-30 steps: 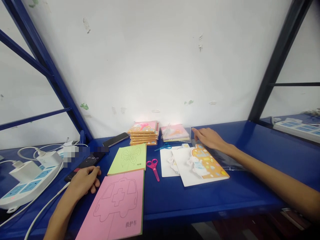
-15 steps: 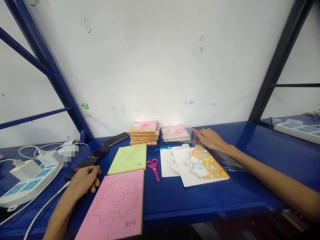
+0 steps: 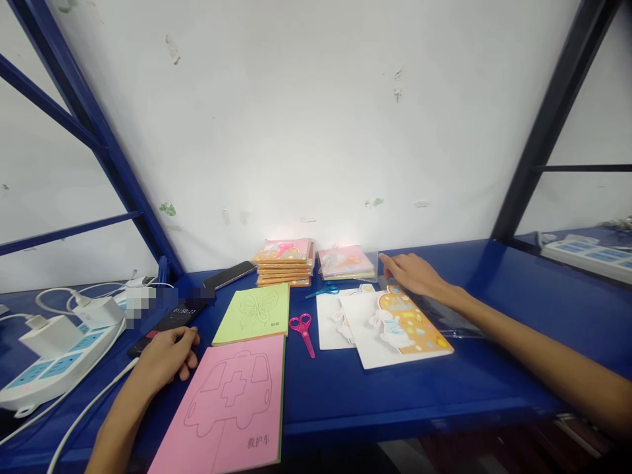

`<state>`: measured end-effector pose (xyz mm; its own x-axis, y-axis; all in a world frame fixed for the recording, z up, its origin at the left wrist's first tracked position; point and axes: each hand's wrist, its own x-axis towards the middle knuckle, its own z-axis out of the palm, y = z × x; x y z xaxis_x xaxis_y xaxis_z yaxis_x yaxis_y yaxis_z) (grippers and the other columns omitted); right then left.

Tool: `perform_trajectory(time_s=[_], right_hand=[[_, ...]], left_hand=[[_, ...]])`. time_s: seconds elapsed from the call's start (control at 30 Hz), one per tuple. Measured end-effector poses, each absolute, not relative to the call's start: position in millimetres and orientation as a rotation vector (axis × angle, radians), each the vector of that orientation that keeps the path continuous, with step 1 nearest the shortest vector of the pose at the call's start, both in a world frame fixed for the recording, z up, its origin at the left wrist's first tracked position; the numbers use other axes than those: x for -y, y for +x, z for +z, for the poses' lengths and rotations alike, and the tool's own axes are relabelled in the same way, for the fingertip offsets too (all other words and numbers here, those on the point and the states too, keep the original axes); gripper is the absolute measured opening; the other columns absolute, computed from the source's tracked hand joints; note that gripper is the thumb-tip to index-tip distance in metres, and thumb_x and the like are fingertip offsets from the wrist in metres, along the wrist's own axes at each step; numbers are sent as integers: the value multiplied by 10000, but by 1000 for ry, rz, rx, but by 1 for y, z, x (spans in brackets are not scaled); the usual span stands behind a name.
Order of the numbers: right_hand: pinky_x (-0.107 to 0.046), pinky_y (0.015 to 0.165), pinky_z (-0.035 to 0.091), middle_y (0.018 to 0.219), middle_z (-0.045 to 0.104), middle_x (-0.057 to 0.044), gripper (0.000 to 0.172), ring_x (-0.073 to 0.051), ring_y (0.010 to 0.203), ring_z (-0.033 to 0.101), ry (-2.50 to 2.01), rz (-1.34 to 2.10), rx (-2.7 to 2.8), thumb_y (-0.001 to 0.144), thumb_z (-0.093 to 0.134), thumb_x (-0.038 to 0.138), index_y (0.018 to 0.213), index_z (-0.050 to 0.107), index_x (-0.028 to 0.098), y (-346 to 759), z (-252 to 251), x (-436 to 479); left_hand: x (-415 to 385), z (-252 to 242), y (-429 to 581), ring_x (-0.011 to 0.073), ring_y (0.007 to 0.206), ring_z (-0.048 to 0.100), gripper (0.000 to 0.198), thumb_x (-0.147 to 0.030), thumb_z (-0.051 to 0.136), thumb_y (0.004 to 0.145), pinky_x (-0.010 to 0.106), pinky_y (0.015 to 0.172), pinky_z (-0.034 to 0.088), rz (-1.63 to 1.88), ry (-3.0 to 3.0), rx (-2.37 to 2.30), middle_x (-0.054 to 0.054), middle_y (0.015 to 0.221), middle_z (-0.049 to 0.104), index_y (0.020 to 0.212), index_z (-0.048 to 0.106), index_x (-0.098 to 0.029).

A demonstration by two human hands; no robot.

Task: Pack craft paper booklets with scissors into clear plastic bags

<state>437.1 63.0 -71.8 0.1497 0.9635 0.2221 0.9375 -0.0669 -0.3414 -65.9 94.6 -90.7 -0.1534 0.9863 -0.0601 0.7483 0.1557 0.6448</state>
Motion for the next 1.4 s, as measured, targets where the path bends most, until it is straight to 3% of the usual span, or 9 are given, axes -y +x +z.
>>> perform_trajectory(time_s=[1.4], right_hand=[[-310,679,388,695,710,-54,688,-216,664,623,-2019,76,1820,1054,225,529,690,723,222,437,-72,-63]], left_hand=[[-97,-92,-66,180,349,546,331,-503,426,779,227,355,312,650,1659,-1967,39,434,628,711,569,-212]])
